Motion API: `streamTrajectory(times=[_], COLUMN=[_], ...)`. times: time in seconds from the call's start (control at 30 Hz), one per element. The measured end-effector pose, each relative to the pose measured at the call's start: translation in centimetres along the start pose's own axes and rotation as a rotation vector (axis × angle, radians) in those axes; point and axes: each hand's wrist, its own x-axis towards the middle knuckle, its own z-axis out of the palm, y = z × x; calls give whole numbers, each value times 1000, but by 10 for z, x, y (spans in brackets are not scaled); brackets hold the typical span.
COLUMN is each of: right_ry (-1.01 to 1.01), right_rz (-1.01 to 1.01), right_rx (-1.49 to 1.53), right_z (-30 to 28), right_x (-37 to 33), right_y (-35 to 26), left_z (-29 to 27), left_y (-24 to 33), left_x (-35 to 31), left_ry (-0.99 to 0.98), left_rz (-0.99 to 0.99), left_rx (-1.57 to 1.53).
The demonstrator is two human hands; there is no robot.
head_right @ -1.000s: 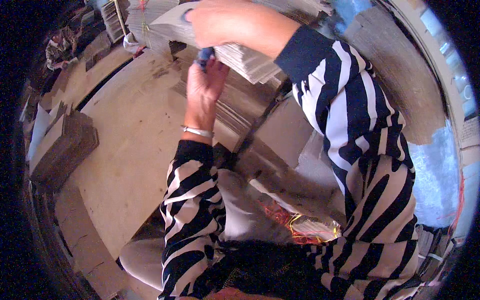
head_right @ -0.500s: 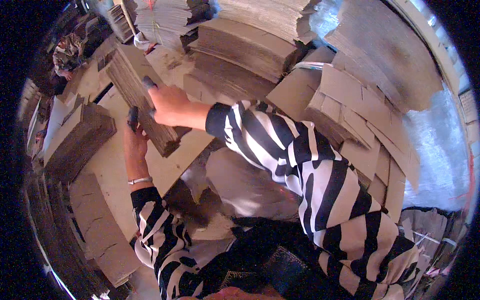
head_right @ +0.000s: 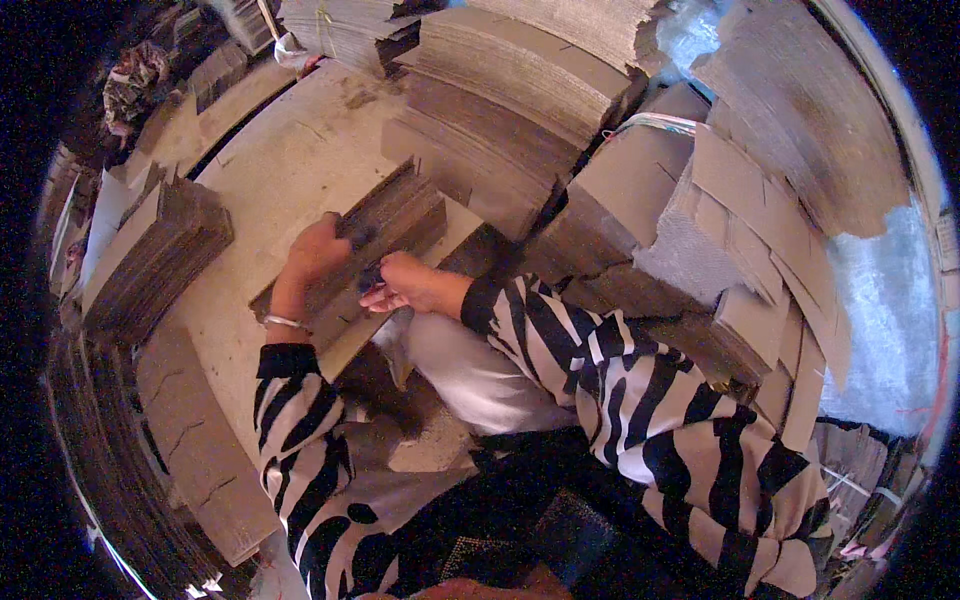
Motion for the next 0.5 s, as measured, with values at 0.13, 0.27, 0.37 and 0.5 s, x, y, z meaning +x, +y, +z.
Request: streamTrajectory(times=[0.13, 0.27, 0.37, 0.5], right_ry=[-160, -346, -243, -172], right_rz=[50, -584, -336, -750], right_rx=[-83, -1279, -1673, -1630], right_z=[-7, -40, -13, -28], right_x=[10, 21, -9, -31], right_y=[3, 4, -18, -46], left_z=[-2, 5, 7, 10], left_y=[29, 22, 15, 31], left_x=[-22, -16, -23, -47], left_ry=[27, 33, -137, -68], left_rz=[37, 114, 33, 96], left_rx=[243, 251, 277, 318])
